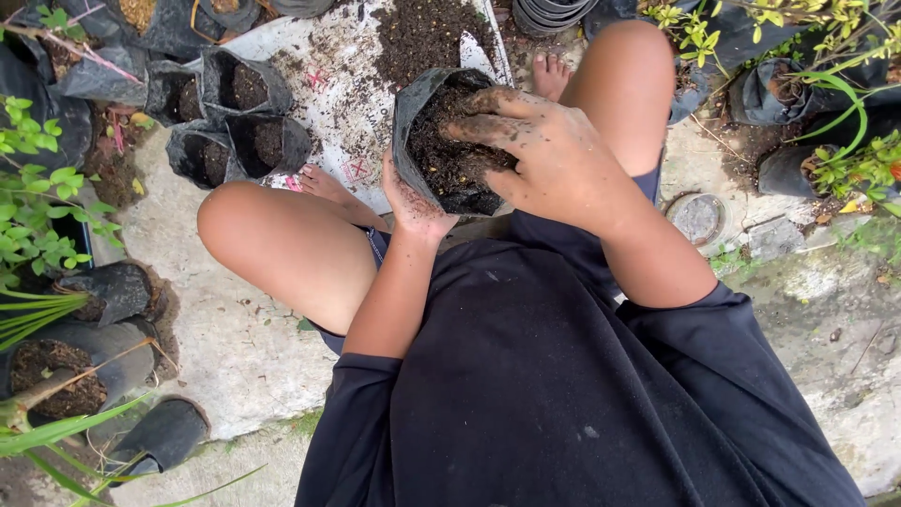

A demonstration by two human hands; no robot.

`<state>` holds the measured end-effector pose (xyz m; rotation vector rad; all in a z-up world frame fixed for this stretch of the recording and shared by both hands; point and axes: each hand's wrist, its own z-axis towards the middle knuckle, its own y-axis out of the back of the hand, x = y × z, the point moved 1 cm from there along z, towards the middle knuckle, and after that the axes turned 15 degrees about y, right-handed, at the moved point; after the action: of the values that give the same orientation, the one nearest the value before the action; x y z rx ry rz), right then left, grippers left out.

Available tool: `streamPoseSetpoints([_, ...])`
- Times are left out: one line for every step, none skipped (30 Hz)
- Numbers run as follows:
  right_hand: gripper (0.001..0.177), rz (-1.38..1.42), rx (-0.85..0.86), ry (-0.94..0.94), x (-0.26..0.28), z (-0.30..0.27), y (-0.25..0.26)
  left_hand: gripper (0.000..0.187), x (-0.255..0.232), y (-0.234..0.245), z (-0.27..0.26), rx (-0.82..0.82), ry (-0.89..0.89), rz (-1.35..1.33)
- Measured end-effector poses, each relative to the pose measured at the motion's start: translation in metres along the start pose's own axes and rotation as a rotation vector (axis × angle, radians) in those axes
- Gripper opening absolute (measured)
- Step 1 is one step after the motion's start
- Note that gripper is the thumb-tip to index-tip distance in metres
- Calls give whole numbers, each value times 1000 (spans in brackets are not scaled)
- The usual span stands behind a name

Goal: The person fills a black plastic planting bag with soil from a bag on the ground using a small hand trowel, occasionally pressing the soil down by hand.

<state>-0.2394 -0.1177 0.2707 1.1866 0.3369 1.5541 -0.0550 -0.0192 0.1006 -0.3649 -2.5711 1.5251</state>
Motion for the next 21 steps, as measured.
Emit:
streamPoseSetpoints([53, -6, -6, -7, 1, -4, 9, 45, 3, -1, 1, 2, 9, 6])
streamPoseSetpoints([51, 55, -38, -10, 3, -8, 18, 45, 7, -2, 2, 0, 22, 13])
streamPoseSetpoints([49, 115, -70, -13, 5, -13, 28, 45, 11, -2, 3, -2, 34, 20])
streamPoseSetpoints([49, 108, -78, -25, 5, -22, 36, 45, 15, -3, 4, -3, 50, 27])
streamPoseSetpoints([42, 149, -160, 16, 4, -31, 44, 45, 20, -4, 6, -4, 63, 35])
streamPoseSetpoints([34, 189, -242, 60, 4, -40, 53, 45, 23, -5, 8, -5, 75, 42])
streamPoseSetpoints([34, 180, -250, 50, 5, -48, 58, 45, 25, -6, 10, -5, 89, 49])
streamPoseSetpoints([32, 151, -240, 29, 8, -57, 63, 45, 29, -6, 11, -8, 108, 55])
streamPoseSetpoints([31, 122, -230, 8, 11, -67, 69, 46, 33, -6, 13, -10, 126, 61])
streamPoseSetpoints([31, 114, -240, -7, 18, -65, 71, 46, 37, -8, 18, -14, 145, 69])
streamPoseSetpoints([37, -107, -35, -48, 24, -62, 72, 46, 42, -9, 23, -18, 161, 77])
streamPoseSetpoints([44, -328, 173, -99, 33, -60, 72, 46, 46, -10, 28, -23, 187, 88])
streamPoseSetpoints([44, -335, 166, -127, 30, -63, 62, 46, 49, -11, 28, -27, 214, 97])
streamPoseSetpoints([33, -368, 238, -156, 25, -64, 53, 46, 52, -11, 30, -27, 230, 105])
streamPoseSetpoints([24, -400, 310, -185, 21, -64, 42, 46, 53, -12, 31, -28, 245, 113])
streamPoseSetpoints([24, -403, 312, -184, 16, -65, 42, 46, 57, -13, 34, -24, 246, 111])
streamPoseSetpoints([18, -371, 420, -250, 12, -66, 40, 46, 60, -13, 37, -21, 244, 110])
streamPoseSetpoints([14, -331, 529, -314, 7, -67, 37, 46, 63, -12, 36, -25, 237, 106])
streamPoseSetpoints([14, -327, 533, -309, -1, -64, 38, 46, 66, -12, 42, -28, 232, 101])
streamPoseSetpoints([19, -339, 630, -321, -8, -64, 39, 46, 68, -11, 47, -36, 238, 101])
streamPoseSetpoints([28, -351, 728, -331, -15, -63, 39, 46, 72, -11, 53, -45, 244, 101])
